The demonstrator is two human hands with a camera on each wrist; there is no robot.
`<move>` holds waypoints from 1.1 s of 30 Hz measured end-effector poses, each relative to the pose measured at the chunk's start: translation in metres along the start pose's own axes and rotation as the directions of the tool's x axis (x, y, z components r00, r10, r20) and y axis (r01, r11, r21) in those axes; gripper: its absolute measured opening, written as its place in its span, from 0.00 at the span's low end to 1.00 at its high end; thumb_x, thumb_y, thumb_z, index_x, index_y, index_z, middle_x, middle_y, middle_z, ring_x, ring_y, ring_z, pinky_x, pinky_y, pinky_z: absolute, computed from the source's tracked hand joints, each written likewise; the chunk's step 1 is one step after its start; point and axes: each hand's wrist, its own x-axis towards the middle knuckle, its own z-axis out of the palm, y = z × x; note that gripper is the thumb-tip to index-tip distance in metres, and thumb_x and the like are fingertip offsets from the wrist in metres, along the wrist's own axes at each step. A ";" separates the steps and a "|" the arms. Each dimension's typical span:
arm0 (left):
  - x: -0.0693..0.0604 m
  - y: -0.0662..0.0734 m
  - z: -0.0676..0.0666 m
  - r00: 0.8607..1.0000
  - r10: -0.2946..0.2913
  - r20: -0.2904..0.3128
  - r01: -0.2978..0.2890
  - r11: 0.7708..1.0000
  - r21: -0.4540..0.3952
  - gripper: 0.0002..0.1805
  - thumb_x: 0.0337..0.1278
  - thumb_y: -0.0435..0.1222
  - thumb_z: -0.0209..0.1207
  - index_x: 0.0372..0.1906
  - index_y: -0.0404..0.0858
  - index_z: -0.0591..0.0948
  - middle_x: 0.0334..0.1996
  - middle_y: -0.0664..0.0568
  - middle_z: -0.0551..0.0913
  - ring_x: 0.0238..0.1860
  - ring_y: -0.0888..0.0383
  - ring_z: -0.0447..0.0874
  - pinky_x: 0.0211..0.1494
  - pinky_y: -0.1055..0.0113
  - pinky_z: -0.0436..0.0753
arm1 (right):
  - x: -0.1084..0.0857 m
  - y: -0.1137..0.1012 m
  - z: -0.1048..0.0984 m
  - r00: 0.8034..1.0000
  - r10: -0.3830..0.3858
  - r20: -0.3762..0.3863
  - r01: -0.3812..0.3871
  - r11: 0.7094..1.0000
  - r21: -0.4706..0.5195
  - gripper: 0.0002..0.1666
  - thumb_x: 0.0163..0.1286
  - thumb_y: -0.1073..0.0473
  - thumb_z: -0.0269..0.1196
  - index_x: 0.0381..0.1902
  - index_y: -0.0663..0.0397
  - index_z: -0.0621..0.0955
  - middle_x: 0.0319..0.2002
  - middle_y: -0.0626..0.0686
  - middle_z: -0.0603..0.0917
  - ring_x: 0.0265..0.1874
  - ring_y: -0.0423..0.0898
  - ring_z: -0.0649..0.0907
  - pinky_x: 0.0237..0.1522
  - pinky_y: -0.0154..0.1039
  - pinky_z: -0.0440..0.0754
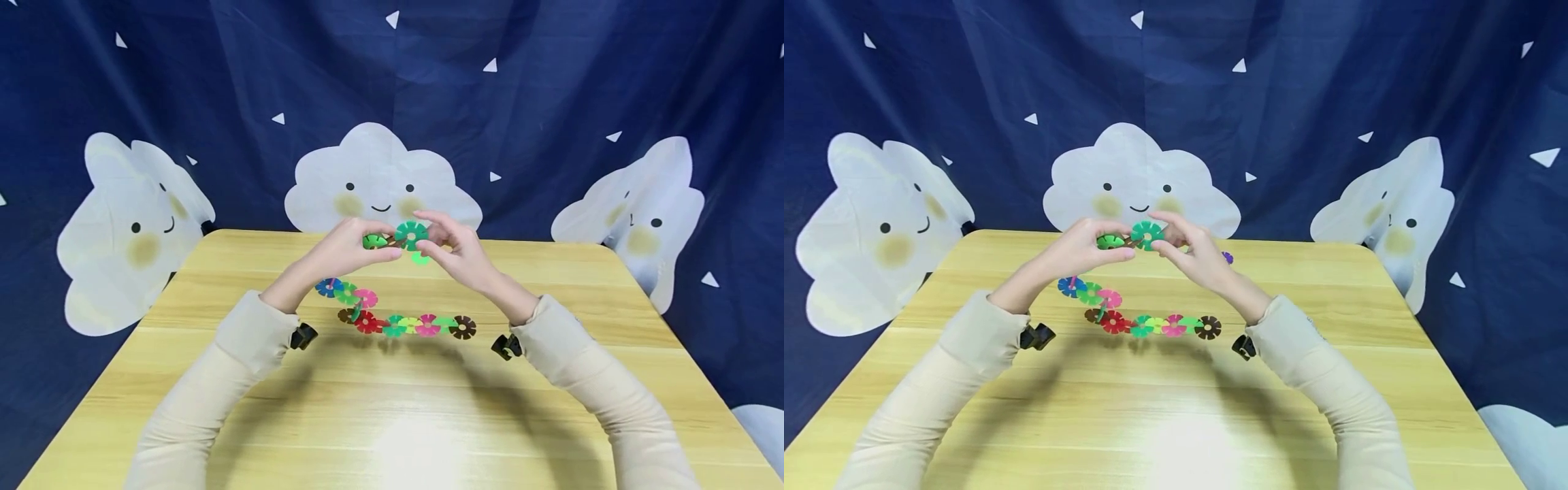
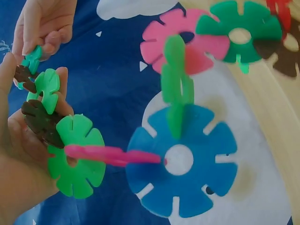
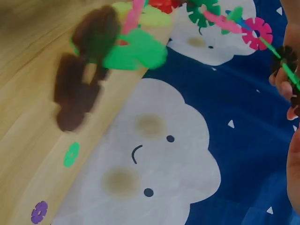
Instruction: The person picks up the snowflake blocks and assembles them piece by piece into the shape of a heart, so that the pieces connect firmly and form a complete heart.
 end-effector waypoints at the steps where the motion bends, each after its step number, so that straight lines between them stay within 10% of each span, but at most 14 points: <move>1: 0.000 -0.001 0.000 1.000 -0.004 0.004 0.004 1.000 -0.003 0.20 0.55 0.45 0.59 0.49 0.37 0.80 0.38 0.51 0.82 0.25 0.57 0.71 0.31 0.65 0.71 | 0.000 0.000 0.000 1.000 -0.007 -0.005 0.007 1.000 -0.005 0.21 0.58 0.77 0.58 0.51 0.73 0.71 0.19 0.55 0.77 0.15 0.42 0.72 0.20 0.31 0.68; 10: 0.000 0.000 0.008 0.999 0.031 0.017 -0.030 0.998 -0.055 0.33 0.56 0.43 0.59 0.66 0.41 0.64 0.49 0.45 0.78 0.40 0.52 0.79 0.40 0.60 0.77 | 0.003 -0.008 0.004 0.998 0.031 -0.057 -0.034 0.998 -0.045 0.15 0.56 0.78 0.59 0.42 0.71 0.70 0.18 0.56 0.78 0.15 0.38 0.74 0.21 0.30 0.70; 21: 0.001 0.000 0.019 0.978 0.123 -0.168 -0.142 0.984 -0.108 0.31 0.59 0.41 0.56 0.67 0.45 0.61 0.44 0.47 0.79 0.41 0.56 0.78 0.41 0.62 0.77 | 0.007 0.001 -0.007 0.977 0.204 -0.064 -0.197 0.976 0.097 0.13 0.61 0.77 0.55 0.44 0.74 0.68 0.21 0.64 0.79 0.20 0.39 0.79 0.25 0.30 0.78; 24: 0.001 -0.004 0.014 0.968 0.152 -0.199 -0.175 0.979 -0.104 0.27 0.60 0.39 0.56 0.64 0.43 0.66 0.42 0.47 0.80 0.38 0.56 0.78 0.41 0.63 0.77 | 0.003 0.026 -0.025 0.932 0.357 -0.055 -0.354 0.933 0.058 0.12 0.67 0.70 0.52 0.46 0.72 0.72 0.25 0.65 0.79 0.23 0.43 0.79 0.30 0.31 0.79; 28: 0.000 -0.010 0.009 0.965 0.152 -0.214 -0.177 0.979 -0.104 0.25 0.60 0.38 0.55 0.63 0.43 0.69 0.38 0.48 0.81 0.33 0.57 0.77 0.36 0.64 0.75 | -0.022 0.079 -0.045 0.844 0.536 0.000 -0.521 0.820 -0.236 0.17 0.70 0.62 0.50 0.49 0.70 0.75 0.36 0.66 0.81 0.34 0.53 0.81 0.39 0.40 0.78; 33: 0.000 -0.012 0.007 0.971 0.152 -0.185 -0.172 0.980 -0.096 0.24 0.60 0.39 0.55 0.62 0.44 0.69 0.41 0.49 0.82 0.34 0.58 0.78 0.37 0.64 0.76 | -0.065 0.132 -0.049 0.647 0.732 0.213 -0.598 0.661 -0.453 0.26 0.70 0.66 0.46 0.62 0.74 0.60 0.60 0.72 0.65 0.59 0.65 0.66 0.61 0.55 0.61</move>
